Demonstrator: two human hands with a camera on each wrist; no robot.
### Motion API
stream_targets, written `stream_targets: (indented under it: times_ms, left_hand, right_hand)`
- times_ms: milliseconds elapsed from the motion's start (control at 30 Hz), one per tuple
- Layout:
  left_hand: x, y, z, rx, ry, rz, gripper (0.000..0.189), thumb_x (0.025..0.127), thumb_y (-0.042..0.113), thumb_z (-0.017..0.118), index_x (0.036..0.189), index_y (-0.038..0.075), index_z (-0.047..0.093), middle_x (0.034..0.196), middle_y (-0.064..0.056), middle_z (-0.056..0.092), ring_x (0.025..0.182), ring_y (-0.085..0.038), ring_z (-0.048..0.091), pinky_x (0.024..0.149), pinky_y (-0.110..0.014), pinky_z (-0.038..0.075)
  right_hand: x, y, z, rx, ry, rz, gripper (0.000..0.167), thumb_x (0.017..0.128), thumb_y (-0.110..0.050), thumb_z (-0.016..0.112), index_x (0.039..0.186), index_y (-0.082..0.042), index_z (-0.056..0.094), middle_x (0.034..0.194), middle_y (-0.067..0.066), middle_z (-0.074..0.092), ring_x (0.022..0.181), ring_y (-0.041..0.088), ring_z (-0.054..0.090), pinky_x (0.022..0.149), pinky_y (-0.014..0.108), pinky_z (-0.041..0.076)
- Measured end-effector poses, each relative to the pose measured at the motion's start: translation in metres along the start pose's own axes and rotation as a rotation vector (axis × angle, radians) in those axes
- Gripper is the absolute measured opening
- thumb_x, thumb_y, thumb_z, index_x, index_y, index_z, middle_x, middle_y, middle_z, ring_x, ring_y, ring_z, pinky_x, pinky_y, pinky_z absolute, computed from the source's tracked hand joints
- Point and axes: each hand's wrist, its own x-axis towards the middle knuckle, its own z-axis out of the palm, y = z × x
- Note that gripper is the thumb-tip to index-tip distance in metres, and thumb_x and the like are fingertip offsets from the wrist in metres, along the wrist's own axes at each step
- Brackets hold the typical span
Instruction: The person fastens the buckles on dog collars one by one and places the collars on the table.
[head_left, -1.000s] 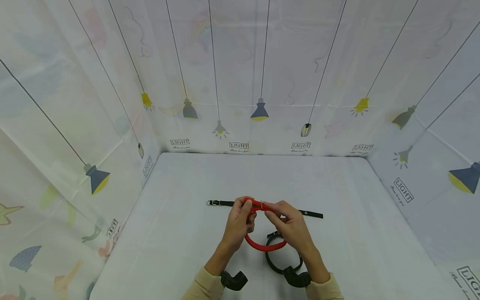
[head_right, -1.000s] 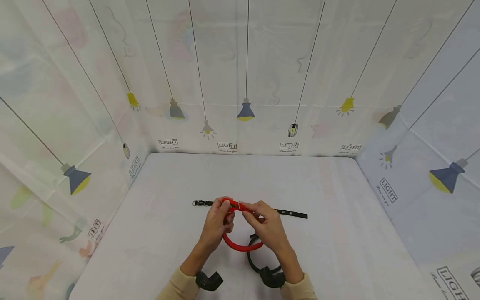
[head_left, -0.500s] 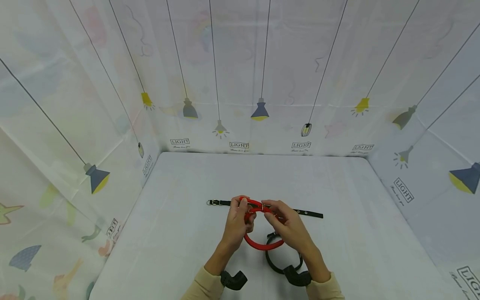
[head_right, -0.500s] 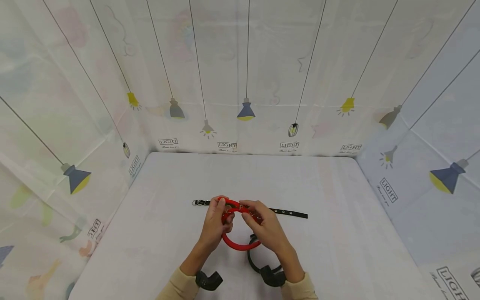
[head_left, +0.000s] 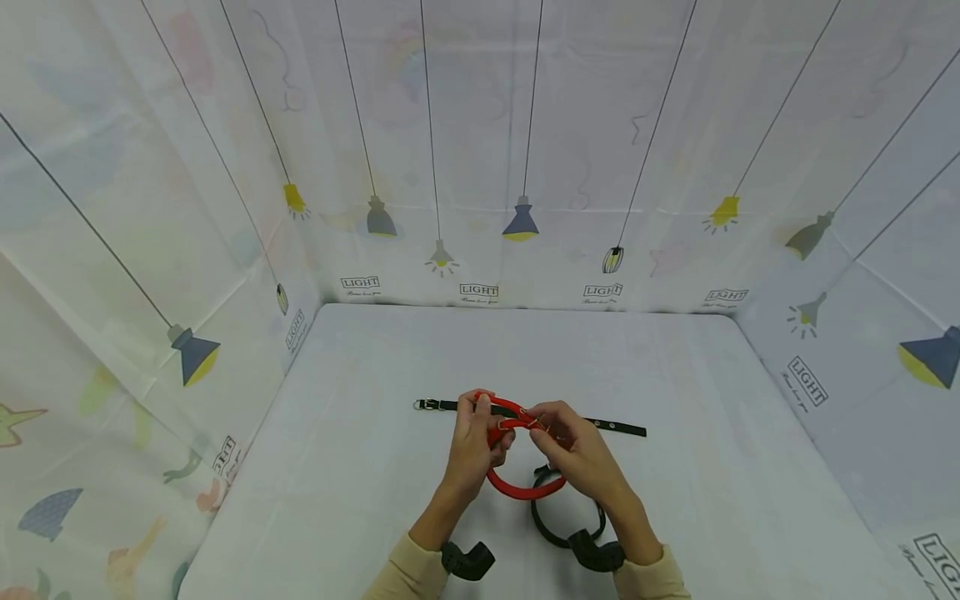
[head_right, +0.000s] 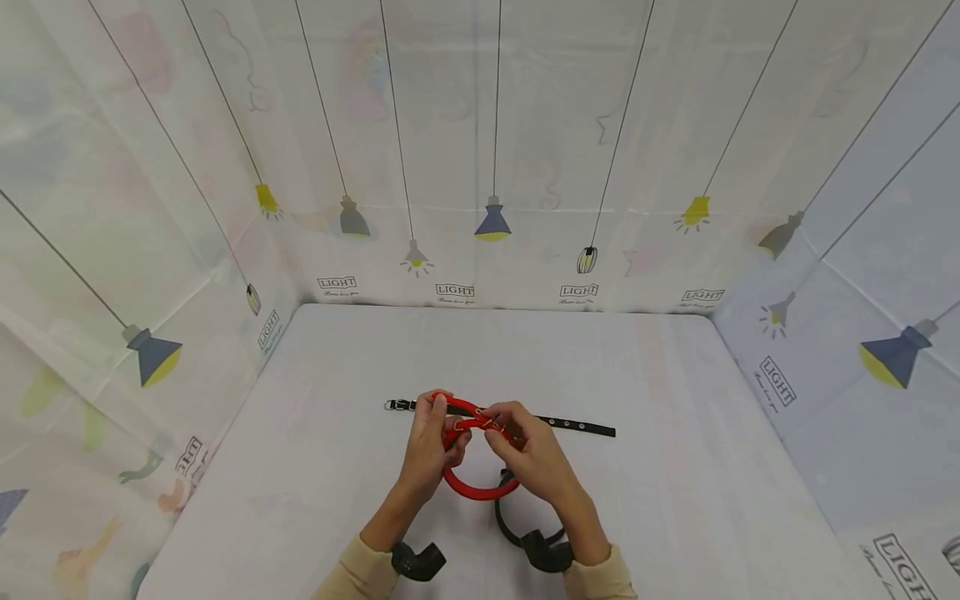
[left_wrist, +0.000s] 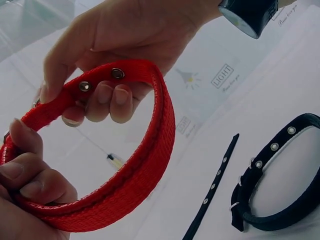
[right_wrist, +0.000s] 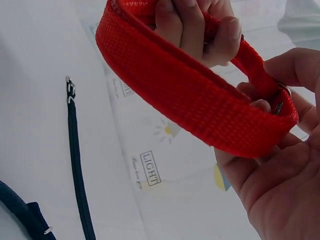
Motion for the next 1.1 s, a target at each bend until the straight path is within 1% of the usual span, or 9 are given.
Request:
stream_targets:
  times_ms: [167, 300, 400, 500, 633, 767, 900, 1000, 1100]
  left_hand:
    - [0.0, 0.001, 0.0, 0.009, -0.039, -0.013, 0.045, 0.105, 0.054, 0.04, 0.128, 0.017, 0.032, 0.068, -0.003, 0.053, 0.052, -0.011, 0.04, 0.048, -0.02, 0.034]
    - [0.0, -0.001, 0.001, 0.025, -0.058, -0.044, 0.049, 0.103, 0.056, 0.044, 0.129, 0.016, 0.033, 0.069, -0.005, 0.054, 0.05, -0.012, 0.039, 0.048, -0.021, 0.034]
    - [0.001, -0.002, 0.0, 0.032, -0.073, -0.064, 0.049, 0.101, 0.053, 0.051, 0.128, 0.014, 0.037, 0.069, -0.004, 0.054, 0.05, -0.011, 0.037, 0.048, -0.021, 0.034]
    - [0.0, -0.003, 0.0, 0.042, -0.108, -0.049, 0.039, 0.101, 0.041, 0.058, 0.122, 0.011, 0.044, 0.069, -0.001, 0.052, 0.051, -0.01, 0.036, 0.048, -0.021, 0.033]
    - [-0.001, -0.003, 0.001, 0.088, -0.136, 0.005, 0.025, 0.101, 0.024, 0.061, 0.115, 0.005, 0.054, 0.07, 0.003, 0.049, 0.051, -0.008, 0.036, 0.047, -0.021, 0.031]
    - [-0.001, -0.004, 0.001, 0.136, -0.123, 0.03, 0.023, 0.1, 0.024, 0.063, 0.111, 0.004, 0.063, 0.069, 0.003, 0.048, 0.051, -0.007, 0.036, 0.047, -0.02, 0.032]
    - [-0.002, -0.002, 0.003, 0.153, -0.112, 0.034, 0.025, 0.1, 0.028, 0.063, 0.111, 0.006, 0.067, 0.068, 0.001, 0.048, 0.051, -0.009, 0.038, 0.047, -0.021, 0.033]
    - [-0.003, -0.002, 0.003, 0.17, -0.105, 0.031, 0.025, 0.099, 0.029, 0.064, 0.112, 0.007, 0.068, 0.068, -0.001, 0.048, 0.051, -0.009, 0.039, 0.048, -0.021, 0.035]
    - [-0.002, -0.001, 0.004, 0.185, -0.106, 0.032, 0.024, 0.099, 0.027, 0.064, 0.111, 0.007, 0.069, 0.068, -0.001, 0.048, 0.051, -0.009, 0.04, 0.049, -0.021, 0.036]
  right_hand:
    - [0.003, -0.002, 0.001, 0.011, 0.08, -0.048, 0.018, 0.094, -0.007, 0.069, 0.111, -0.004, 0.064, 0.094, 0.01, 0.067, 0.069, 0.015, 0.059, 0.056, 0.026, 0.053]
    - [0.004, -0.004, 0.001, -0.022, 0.14, -0.073, 0.012, 0.09, -0.005, 0.073, 0.101, -0.003, 0.066, 0.094, 0.007, 0.069, 0.075, 0.008, 0.062, 0.064, 0.025, 0.054]
    - [0.005, 0.002, 0.002, -0.056, 0.156, -0.059, 0.011, 0.089, -0.004, 0.074, 0.098, -0.004, 0.066, 0.093, 0.007, 0.069, 0.074, 0.008, 0.062, 0.066, 0.024, 0.053]
    - [0.005, 0.015, 0.004, -0.041, 0.175, -0.038, 0.013, 0.09, -0.003, 0.072, 0.101, -0.005, 0.065, 0.093, 0.006, 0.069, 0.076, 0.008, 0.063, 0.069, 0.024, 0.053]
    - [0.006, 0.028, 0.007, 0.046, 0.201, -0.013, 0.016, 0.094, -0.004, 0.068, 0.109, -0.007, 0.062, 0.097, 0.007, 0.069, 0.081, 0.007, 0.065, 0.072, 0.025, 0.056]
    - [0.006, 0.032, 0.008, 0.115, 0.211, -0.025, 0.026, 0.096, -0.004, 0.064, 0.121, -0.009, 0.06, 0.103, 0.012, 0.069, 0.077, 0.01, 0.066, 0.066, 0.027, 0.056]
    - [0.008, 0.034, 0.008, 0.102, 0.198, -0.034, 0.037, 0.098, -0.001, 0.059, 0.132, -0.014, 0.057, 0.109, 0.013, 0.068, 0.077, 0.012, 0.065, 0.065, 0.027, 0.056]
    - [0.009, 0.034, 0.009, 0.092, 0.181, -0.016, 0.035, 0.1, -0.003, 0.056, 0.132, -0.016, 0.056, 0.105, 0.01, 0.066, 0.077, 0.013, 0.062, 0.067, 0.027, 0.055]
    - [0.01, 0.034, 0.009, 0.082, 0.18, 0.005, 0.028, 0.102, -0.011, 0.056, 0.13, -0.016, 0.058, 0.097, 0.009, 0.064, 0.074, 0.013, 0.057, 0.063, 0.026, 0.051]
